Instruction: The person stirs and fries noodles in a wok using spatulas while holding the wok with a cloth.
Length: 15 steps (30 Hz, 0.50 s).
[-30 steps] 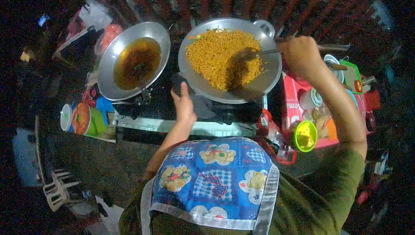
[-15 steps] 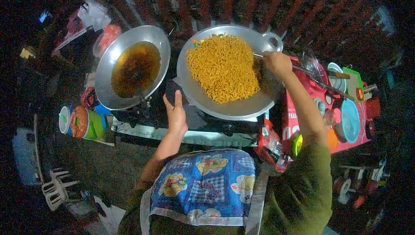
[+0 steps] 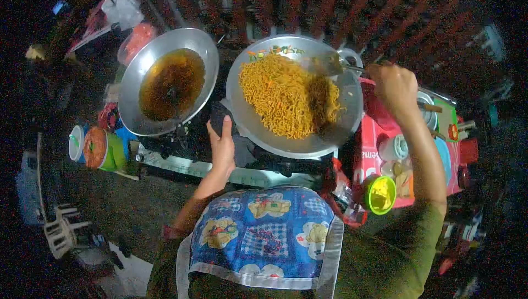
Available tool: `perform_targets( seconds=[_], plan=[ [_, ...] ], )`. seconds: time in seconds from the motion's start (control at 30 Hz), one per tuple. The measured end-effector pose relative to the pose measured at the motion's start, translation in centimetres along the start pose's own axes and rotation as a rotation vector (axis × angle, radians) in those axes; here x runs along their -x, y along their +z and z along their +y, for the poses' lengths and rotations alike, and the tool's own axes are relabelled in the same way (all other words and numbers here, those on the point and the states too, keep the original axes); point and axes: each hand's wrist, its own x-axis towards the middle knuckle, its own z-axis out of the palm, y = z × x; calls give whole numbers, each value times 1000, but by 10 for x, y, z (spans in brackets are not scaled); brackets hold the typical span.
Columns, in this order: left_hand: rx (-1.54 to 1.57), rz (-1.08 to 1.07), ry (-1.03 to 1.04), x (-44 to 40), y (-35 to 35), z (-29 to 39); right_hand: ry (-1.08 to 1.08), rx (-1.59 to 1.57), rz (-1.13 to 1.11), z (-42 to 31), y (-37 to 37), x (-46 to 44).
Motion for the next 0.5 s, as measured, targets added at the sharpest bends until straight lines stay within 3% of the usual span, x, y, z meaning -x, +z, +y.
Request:
perform_targets(
  seconds=[0.07,0.17,0.3,0.37,0.43,0.5],
  plan=[
    [-30,21,47,-3,0,-4,127,6,-239,16,42,-16],
    [-72,55,35,6,5,6,101,20,-306,23,101,-49],
    [-52,19,77,1,2,2,-28,-336,-113,2,182,-106],
    [-5,14,24,5,5,7,-69,-423,-104,-25,182,-125],
    [12,9,16,3,4,3,-340,-600,123,-44,173,-130],
    [27,1,8,2,3,2,-377,-510,71,-45,150,-119]
  ],
)
